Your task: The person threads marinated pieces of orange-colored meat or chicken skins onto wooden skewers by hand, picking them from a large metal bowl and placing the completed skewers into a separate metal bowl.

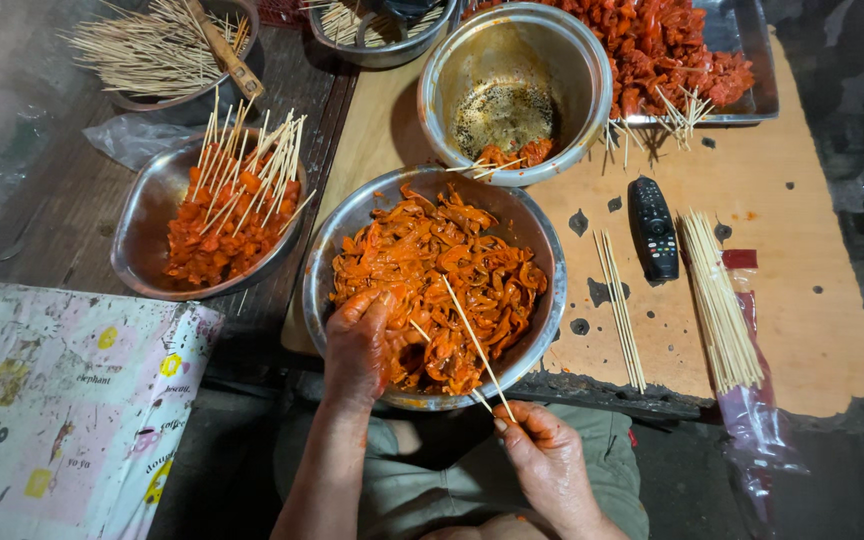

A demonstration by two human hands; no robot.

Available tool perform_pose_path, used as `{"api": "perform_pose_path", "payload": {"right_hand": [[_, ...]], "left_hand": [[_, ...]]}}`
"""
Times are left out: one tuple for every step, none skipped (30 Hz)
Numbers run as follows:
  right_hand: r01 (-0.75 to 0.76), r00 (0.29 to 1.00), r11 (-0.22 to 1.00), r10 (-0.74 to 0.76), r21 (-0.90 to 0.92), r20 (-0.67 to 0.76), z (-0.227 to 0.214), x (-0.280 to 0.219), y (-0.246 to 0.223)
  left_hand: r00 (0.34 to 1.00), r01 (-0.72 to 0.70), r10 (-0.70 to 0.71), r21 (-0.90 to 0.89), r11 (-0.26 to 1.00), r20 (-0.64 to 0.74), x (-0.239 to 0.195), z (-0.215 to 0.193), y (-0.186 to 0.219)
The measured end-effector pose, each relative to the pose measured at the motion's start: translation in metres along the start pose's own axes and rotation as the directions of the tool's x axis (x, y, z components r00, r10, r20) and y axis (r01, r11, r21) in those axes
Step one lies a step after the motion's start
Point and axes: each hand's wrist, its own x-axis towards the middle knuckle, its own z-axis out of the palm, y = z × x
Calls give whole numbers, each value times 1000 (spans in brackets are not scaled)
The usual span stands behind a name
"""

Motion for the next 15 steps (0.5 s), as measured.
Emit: {"api": "perform_pose_path", "payload": {"right_hand": [[-16,1000,1000,16,19,2,-1,0,0],[-34,999,999,34,38,5,-2,-1,0],[-52,999,997,51,56,8,-3,-1,1],[-77,997,995,77,57,1,-3,0,1],[-102,995,993,102,58,-5,-3,2,1],[-127,992,990,128,60,-11,-3,2,0],[-83,996,995,84,55,-5,-2,1,0],[-38,999,998,38,50,0,-2,0,-1],[6,1000,999,-7,45,6,-1,-1,-2],[18,1000,999,-19,27,13,2,-1,-3],[30,999,999,-31,9,19,4,-2,-3],[45,999,999,-45,-9,28,6,-1,-3],[52,998,999,-53,13,42,8,0,-3],[59,997,998,-61,34,56,9,1,-2],[65,995,996,-69,55,70,10,2,0]], "left_hand": [[1000,-15,14,40,999,26,0,-3,0],[998,-29,25,80,996,51,0,-7,-1],[996,-45,35,120,992,77,0,-11,-2],[994,-46,34,116,992,100,0,-14,-2],[992,-47,33,113,992,122,1,-18,-3],[989,-48,31,110,993,145,1,-21,-4],[990,-45,26,130,991,140,3,-23,-5],[990,-42,21,150,988,136,6,-25,-7],[991,-39,16,170,985,132,7,-26,-9],[988,-53,28,161,986,152,7,-27,-11],[984,-66,39,152,986,173,6,-27,-14],[980,-83,54,143,986,193,6,-26,-14],[976,-96,68,127,987,209,5,-26,-13],[971,-109,82,111,988,224,5,-24,-11],[966,-122,96,94,988,238,4,-21,-8]]}}
